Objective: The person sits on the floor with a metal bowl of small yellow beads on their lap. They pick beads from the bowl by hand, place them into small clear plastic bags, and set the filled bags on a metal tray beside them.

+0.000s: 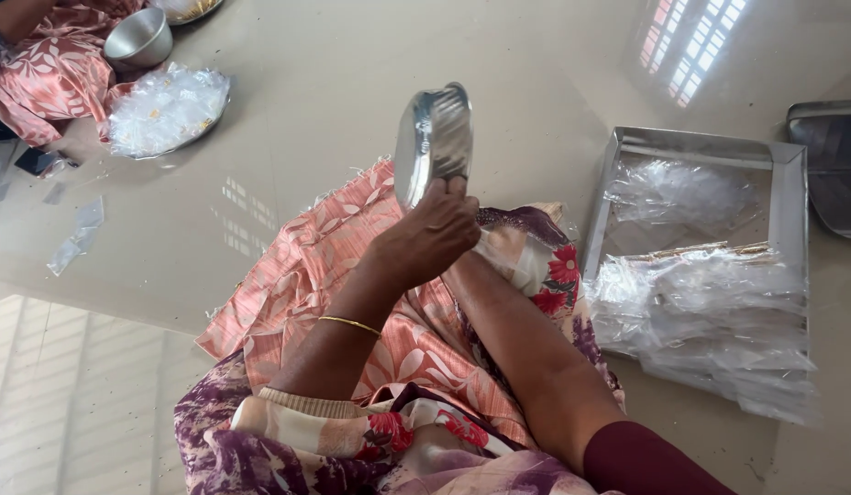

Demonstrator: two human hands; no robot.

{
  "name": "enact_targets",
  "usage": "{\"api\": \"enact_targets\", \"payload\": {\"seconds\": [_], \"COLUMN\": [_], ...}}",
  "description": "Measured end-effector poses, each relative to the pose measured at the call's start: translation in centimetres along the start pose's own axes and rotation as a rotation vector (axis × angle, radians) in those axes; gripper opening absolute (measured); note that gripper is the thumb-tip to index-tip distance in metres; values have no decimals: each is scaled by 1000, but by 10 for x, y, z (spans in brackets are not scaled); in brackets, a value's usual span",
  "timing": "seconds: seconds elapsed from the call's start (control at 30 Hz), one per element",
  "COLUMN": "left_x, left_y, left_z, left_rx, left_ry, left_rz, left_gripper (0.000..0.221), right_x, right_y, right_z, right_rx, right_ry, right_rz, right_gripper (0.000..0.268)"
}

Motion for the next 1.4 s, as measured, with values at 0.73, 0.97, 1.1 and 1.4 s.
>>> {"api": "enact_targets", "payload": {"seconds": [0.73, 0.97, 1.1, 1.4], "left_x": [-249, -253, -254, -237], "left_y": [60, 82, 71, 61], "left_z": [-174, -194, -187, -292], "left_rx": [-720, -572, -467, -548], "left_ry": [-513, -464, -729, -181], "left_rz": [926, 1064, 921, 986], "left_gripper": [10, 14, 28, 20], "right_x": [74, 41, 40, -15], "right_y": [-91, -105, -105, -117], "right_z": [123, 95, 81, -10], "right_rx": [-325, -450, -508, -723], "right_ry": [-248, -136, 6, 115], "right_rz": [-467, -619, -644, -583], "right_gripper": [24, 24, 32, 30]}}
Point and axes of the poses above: each hand's wrist, its own x-axis towards the middle knuckle, its own z-axis out of the back of the hand, y = z × x, the point moved 9 cm from there along x, towards the middle knuckle, and after that the axes turned 12 degrees about x, right-handed, at the moved point
